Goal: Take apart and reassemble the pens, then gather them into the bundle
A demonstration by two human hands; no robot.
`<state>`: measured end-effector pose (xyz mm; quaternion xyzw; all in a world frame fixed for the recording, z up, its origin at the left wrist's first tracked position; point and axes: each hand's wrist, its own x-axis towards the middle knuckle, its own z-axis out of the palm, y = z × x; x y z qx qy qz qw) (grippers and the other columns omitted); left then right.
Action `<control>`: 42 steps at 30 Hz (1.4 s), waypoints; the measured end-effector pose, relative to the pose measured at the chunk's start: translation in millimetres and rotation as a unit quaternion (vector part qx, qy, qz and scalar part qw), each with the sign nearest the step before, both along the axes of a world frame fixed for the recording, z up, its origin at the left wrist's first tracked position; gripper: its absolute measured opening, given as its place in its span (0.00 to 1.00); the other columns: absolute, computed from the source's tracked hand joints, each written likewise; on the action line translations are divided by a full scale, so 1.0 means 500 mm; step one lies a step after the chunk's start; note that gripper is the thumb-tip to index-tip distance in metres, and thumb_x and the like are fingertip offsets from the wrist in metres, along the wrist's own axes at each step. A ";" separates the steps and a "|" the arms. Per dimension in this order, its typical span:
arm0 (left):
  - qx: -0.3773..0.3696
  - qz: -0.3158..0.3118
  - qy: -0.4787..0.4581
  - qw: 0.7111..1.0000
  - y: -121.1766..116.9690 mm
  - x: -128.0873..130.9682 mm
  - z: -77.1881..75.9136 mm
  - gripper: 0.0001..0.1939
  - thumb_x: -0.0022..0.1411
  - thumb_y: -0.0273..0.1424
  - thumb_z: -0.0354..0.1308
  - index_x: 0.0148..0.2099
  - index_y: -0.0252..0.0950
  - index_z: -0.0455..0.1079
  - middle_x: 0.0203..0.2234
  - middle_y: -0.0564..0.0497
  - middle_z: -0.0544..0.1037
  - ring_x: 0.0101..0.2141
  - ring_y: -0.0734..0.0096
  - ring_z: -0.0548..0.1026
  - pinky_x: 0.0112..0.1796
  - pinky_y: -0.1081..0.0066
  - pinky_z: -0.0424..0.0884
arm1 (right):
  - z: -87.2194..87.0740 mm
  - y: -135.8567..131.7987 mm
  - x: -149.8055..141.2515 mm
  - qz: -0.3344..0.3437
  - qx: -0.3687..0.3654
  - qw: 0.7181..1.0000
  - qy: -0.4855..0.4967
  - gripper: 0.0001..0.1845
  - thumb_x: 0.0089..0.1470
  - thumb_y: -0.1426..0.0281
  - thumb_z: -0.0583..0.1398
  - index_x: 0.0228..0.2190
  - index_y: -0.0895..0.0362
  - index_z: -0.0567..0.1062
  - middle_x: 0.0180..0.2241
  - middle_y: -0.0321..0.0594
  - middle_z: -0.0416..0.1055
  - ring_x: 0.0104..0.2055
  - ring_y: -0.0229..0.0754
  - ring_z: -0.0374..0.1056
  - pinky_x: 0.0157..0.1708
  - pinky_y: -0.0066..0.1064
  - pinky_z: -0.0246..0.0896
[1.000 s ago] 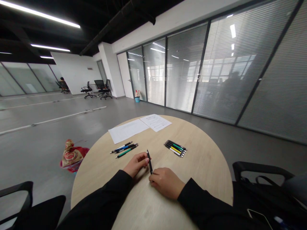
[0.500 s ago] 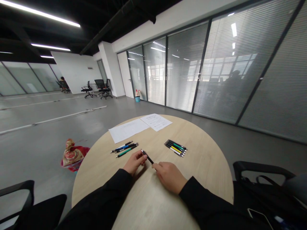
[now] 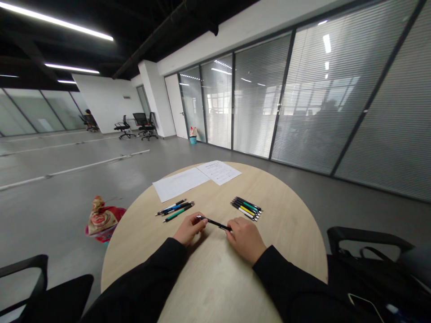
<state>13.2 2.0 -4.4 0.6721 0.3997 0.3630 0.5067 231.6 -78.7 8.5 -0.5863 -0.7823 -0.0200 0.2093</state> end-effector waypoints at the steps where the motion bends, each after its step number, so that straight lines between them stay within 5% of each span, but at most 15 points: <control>1: 0.003 -0.001 0.005 1.000 0.000 0.000 0.000 0.18 0.55 0.44 0.62 0.29 0.34 0.65 0.16 0.59 0.64 0.20 0.77 0.61 0.23 0.75 0.55 | 0.002 0.000 0.000 0.001 0.005 1.000 -0.008 0.06 0.59 0.68 0.57 0.34 0.56 0.73 0.35 0.41 0.72 0.41 0.44 0.66 0.41 0.32 0.56; 16: -0.010 0.008 -0.016 1.000 -0.007 0.010 0.000 0.19 0.55 0.46 0.61 0.32 0.34 0.65 0.18 0.59 0.65 0.20 0.78 0.63 0.24 0.75 0.57 | -0.014 0.028 0.066 -0.070 -0.079 0.993 -0.045 0.09 0.60 0.69 0.56 0.33 0.59 0.75 0.38 0.46 0.74 0.42 0.44 0.69 0.41 0.31 0.60; 42: -0.002 -0.021 0.000 1.000 -0.012 0.008 0.001 0.19 0.56 0.46 0.61 0.33 0.34 0.66 0.20 0.57 0.66 0.22 0.76 0.65 0.25 0.74 0.61 | -0.028 0.041 0.110 -0.153 -0.077 0.985 -0.035 0.09 0.59 0.69 0.57 0.36 0.59 0.76 0.39 0.49 0.75 0.43 0.46 0.70 0.42 0.32 0.62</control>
